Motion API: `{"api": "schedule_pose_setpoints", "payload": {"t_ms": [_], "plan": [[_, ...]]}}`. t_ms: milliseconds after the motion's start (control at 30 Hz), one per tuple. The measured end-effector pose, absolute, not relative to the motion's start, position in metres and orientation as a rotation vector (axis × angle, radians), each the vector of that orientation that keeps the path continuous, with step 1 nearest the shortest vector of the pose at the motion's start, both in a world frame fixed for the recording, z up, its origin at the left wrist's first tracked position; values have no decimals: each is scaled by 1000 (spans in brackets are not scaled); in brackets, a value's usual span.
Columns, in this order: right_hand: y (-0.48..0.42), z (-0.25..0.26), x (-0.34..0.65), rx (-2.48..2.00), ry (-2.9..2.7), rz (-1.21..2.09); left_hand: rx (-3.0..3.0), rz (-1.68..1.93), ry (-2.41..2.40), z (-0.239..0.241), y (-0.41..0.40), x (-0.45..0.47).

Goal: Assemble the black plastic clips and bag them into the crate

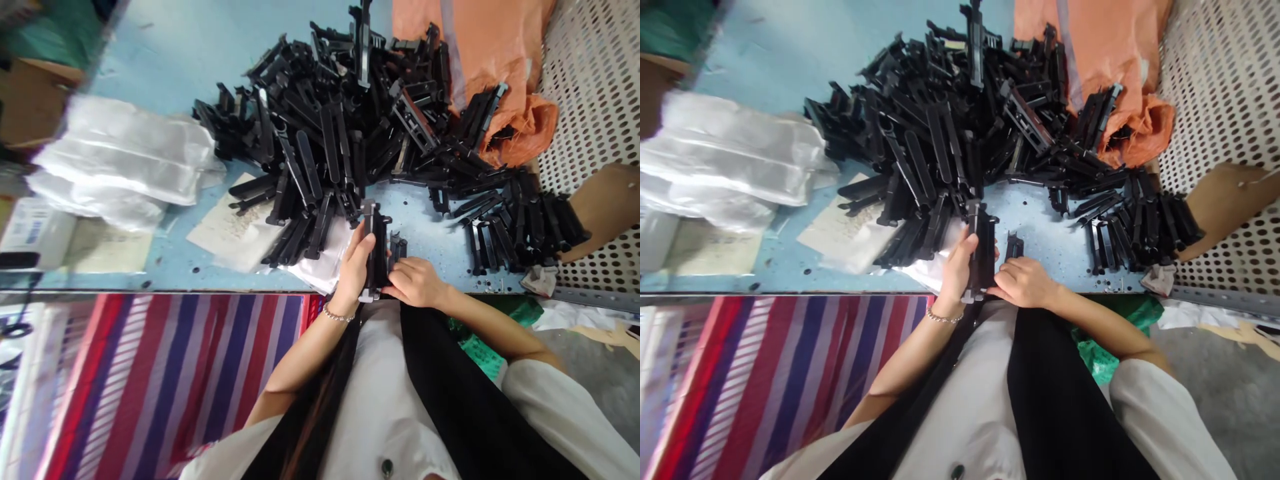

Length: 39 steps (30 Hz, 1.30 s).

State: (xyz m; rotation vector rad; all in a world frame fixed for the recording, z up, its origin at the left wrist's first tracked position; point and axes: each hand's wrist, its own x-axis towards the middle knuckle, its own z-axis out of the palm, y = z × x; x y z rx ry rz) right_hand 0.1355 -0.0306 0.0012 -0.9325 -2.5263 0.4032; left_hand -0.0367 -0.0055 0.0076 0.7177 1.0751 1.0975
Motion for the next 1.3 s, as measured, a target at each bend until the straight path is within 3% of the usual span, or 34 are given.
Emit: {"api": "schedule_pose_setpoints", "payload": {"t_ms": [133,267,333,433,567,833,1100,1300], "plan": [[-15,-5,145,-1204,-2474,571,812,1098,1217,-30,-16,-43],[50,-9,186,-1829,-2052,165,1154,1097,1421,-76,-26,-38],[86,-14,207,-1930,-1977,-22,1321,1095,1429,-91,-31,-30],[121,-16,229,-1982,-2094,-15,1498,1108,1406,-96,-37,-23],[106,0,230,-1888,-2185,132,1467,1231,1398,-73,-35,-25],[-7,27,166,-1314,-2166,750,537,1295,924,-20,7,0],[36,20,166,-1191,-2323,103,1047,1100,1096,-6,-25,-21],[37,9,157,-1174,-2186,392,1224,1012,1142,-1,-32,-24]]}}
